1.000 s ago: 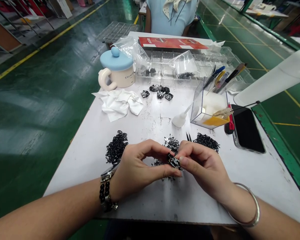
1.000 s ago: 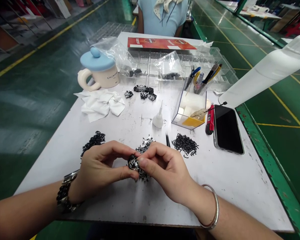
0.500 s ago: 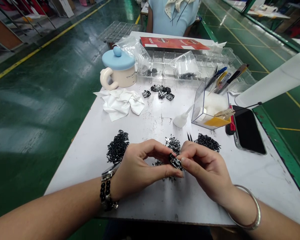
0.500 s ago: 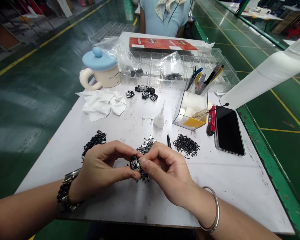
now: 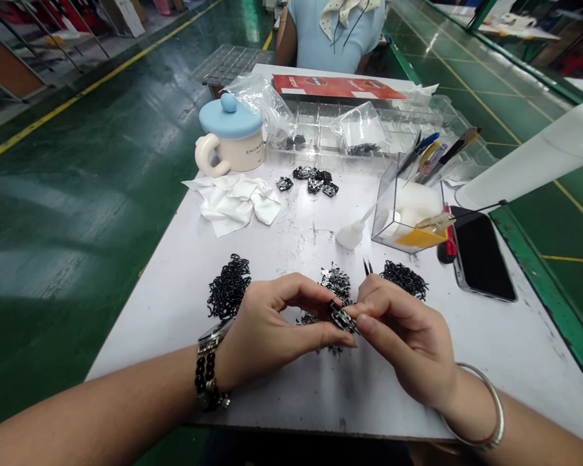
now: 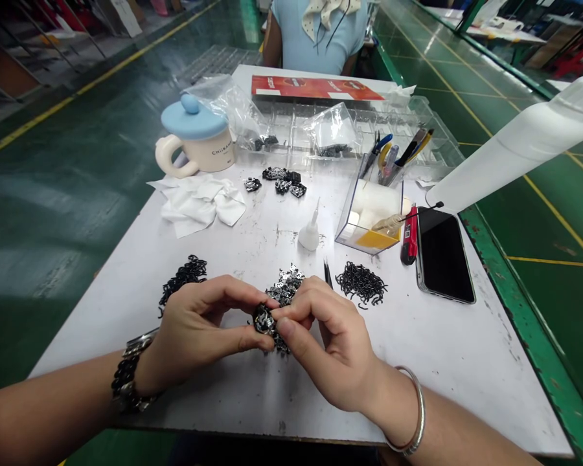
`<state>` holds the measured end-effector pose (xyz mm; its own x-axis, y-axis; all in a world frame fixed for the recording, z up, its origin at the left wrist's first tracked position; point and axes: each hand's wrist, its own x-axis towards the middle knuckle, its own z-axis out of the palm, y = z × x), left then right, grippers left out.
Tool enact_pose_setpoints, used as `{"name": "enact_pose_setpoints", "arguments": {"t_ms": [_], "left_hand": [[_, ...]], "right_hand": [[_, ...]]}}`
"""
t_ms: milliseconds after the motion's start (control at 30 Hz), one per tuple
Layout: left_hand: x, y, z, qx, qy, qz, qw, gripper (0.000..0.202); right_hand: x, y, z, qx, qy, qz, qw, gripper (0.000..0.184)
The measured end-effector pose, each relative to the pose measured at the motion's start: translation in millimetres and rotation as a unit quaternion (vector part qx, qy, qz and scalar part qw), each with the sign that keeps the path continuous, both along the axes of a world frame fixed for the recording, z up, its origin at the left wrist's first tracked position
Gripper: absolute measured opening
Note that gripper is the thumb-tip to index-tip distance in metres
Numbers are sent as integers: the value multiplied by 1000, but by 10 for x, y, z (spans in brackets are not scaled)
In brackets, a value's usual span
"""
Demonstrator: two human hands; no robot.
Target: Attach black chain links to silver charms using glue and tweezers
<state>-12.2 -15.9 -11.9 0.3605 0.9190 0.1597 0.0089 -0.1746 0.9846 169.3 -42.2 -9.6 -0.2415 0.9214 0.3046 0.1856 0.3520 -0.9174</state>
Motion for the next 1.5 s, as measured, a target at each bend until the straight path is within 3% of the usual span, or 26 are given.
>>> {"name": "enact_pose_setpoints", "arguments": {"t_ms": [300, 733, 833, 1000, 1133, 1300, 1500], "left_hand": [[6, -8, 5, 11, -4, -8, 1000, 33], [-1, -22, 23, 27, 16, -6, 999, 33], [-10, -27, 6, 41, 13, -6, 999, 34], [-23, -12, -44, 79, -4, -10, 997, 40], [-33, -9, -55, 87, -9, -14, 996, 41], [-30, -9, -34, 52, -39, -36, 997, 45], [6, 31, 52, -51, -81, -39, 995, 39]], "right_hand": [[-1, 11, 37, 119, -52, -2, 992, 19], [-24, -47, 39, 193, -91, -9, 977, 28], [-24, -44, 55, 187, -85, -14, 979, 27], [4, -25, 92, 116, -60, 3, 991, 21], [15, -19, 102, 129, -65, 5, 990, 21], [3, -11, 130, 186, -88, -1, 978, 24], [6, -10, 126, 260, -154, -57, 952, 31]]}}
